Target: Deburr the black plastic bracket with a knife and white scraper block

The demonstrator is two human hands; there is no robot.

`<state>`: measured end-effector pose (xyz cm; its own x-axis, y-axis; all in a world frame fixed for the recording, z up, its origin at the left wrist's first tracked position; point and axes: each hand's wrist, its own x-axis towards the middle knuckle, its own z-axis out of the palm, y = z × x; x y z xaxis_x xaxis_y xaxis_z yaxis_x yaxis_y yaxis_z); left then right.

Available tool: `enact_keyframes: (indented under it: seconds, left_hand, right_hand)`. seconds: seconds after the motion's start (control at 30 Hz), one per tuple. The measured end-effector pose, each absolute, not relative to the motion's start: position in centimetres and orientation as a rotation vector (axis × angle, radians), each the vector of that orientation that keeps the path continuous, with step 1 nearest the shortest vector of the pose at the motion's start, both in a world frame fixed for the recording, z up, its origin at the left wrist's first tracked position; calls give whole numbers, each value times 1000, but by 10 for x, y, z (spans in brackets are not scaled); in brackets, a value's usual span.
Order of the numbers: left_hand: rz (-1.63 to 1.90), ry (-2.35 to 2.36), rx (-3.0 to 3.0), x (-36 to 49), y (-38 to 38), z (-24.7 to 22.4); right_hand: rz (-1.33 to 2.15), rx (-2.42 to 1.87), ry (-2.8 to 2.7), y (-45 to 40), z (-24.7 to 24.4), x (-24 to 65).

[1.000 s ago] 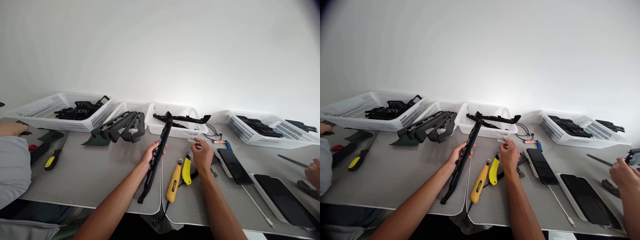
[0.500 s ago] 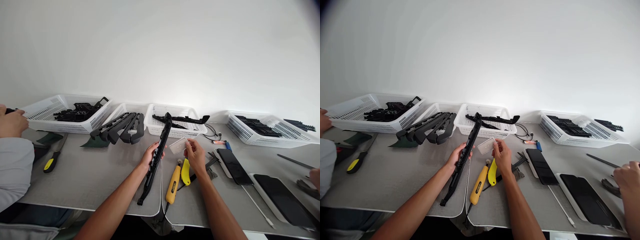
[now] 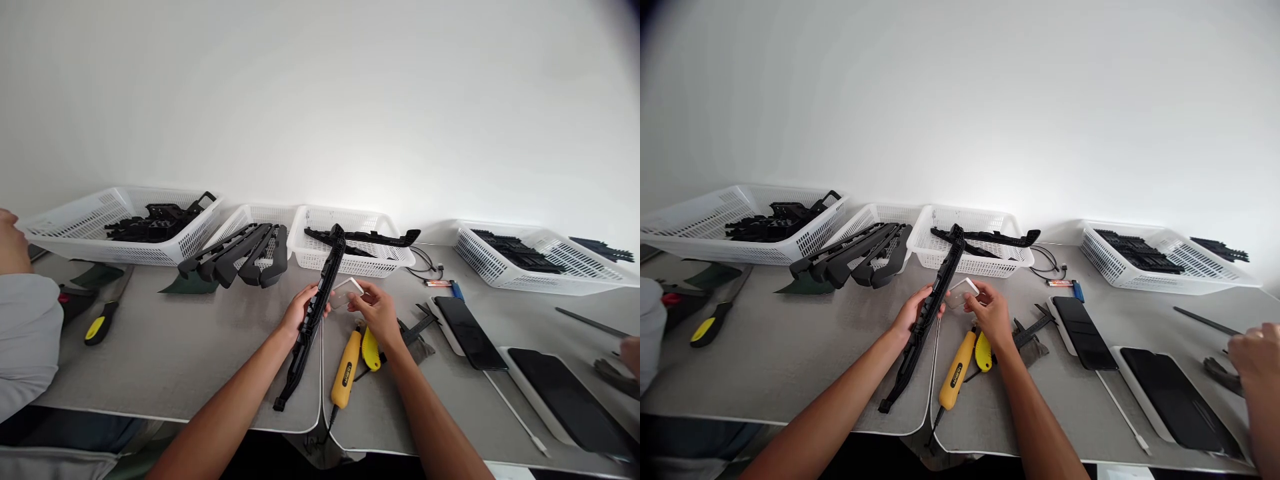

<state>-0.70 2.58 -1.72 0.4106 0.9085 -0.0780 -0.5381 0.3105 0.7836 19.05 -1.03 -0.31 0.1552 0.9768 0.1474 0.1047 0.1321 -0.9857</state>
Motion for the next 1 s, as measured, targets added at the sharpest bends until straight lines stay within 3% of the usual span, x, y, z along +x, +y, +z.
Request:
enact_keyframes:
  seconds: [0.47,0.73,1.0]
  left_hand:
    - [999,585,740,-4,24,-16]
    - [690,460,844,-4,9,-9]
    - [771,585,871,-4,1,-2]
  right_hand:
    - [893,-1208,-1094,-10,-3,201]
    - [966,-1144,-940,-7,-6,205]
    - [1223,-1119,-1140,-12,-5,196]
